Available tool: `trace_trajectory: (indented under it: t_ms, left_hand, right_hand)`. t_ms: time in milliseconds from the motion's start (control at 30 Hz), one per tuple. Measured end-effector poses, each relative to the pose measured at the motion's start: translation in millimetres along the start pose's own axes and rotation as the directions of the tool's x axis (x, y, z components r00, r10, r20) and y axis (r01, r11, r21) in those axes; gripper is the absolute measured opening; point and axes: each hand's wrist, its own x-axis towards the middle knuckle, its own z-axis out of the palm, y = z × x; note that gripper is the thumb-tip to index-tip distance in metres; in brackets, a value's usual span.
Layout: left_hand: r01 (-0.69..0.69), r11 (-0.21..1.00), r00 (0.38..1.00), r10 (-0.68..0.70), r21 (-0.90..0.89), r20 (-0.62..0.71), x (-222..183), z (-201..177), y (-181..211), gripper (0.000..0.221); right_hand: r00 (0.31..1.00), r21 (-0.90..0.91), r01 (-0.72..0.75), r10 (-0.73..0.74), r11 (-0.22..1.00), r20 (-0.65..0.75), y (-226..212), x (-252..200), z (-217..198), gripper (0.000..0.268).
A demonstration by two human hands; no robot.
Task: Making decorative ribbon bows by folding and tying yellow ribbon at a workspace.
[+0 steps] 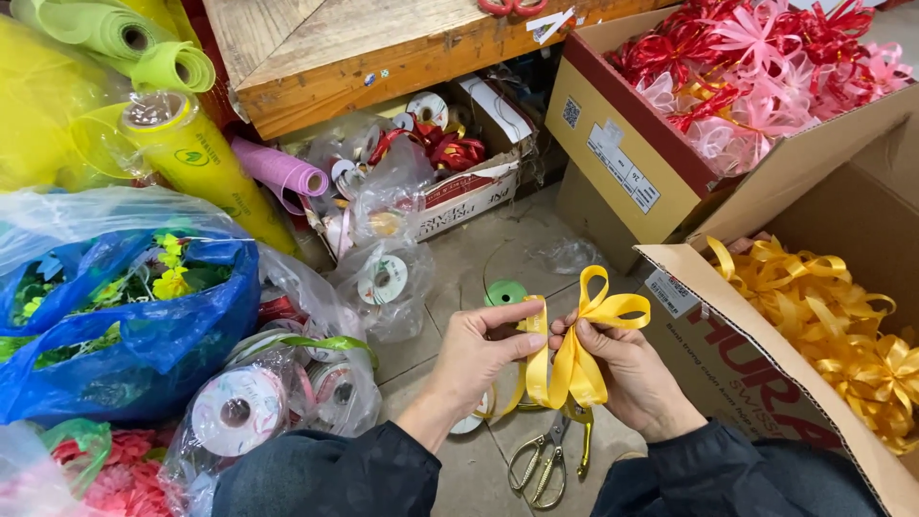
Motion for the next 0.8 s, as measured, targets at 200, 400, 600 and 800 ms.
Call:
trace_trajectory:
  t_ms: [200, 400, 600, 800]
  left_hand:
    - [0.011, 0.999, 1.000, -0.011, -0.036, 0.005, 0.3, 0.3, -4.3, 0.046]
    - [0.013, 0.992, 0.997, -0.003, -0.122, 0.079, 0.2, 3.7, -9.4, 0.047]
    - [-0.068, 0.998, 0.996, 0.069, -0.011, 0.048, 3.7, 3.5, -14.4, 0.048]
    - [-0.275, 0.910, 0.959, 0.281, 0.309, 0.027, 9.9, 0.4, -35.4, 0.045]
  right_hand:
    - [0.999, 0.014, -0.038, 0.038, 0.999, -0.026, 6.0, 3.4, -4.6, 0.014]
    - [0.997, 0.027, -0.052, 0.053, 0.998, -0.053, 16.2, 9.7, -14.5, 0.016]
    - [0.995, -0.038, -0.006, 0.002, 0.999, -0.098, 13.9, 3.9, -5.0, 0.015]
    - [0.959, -0.417, 0.248, -0.283, 0.875, -0.024, 23.4, -2.5, 5.7, 0.019]
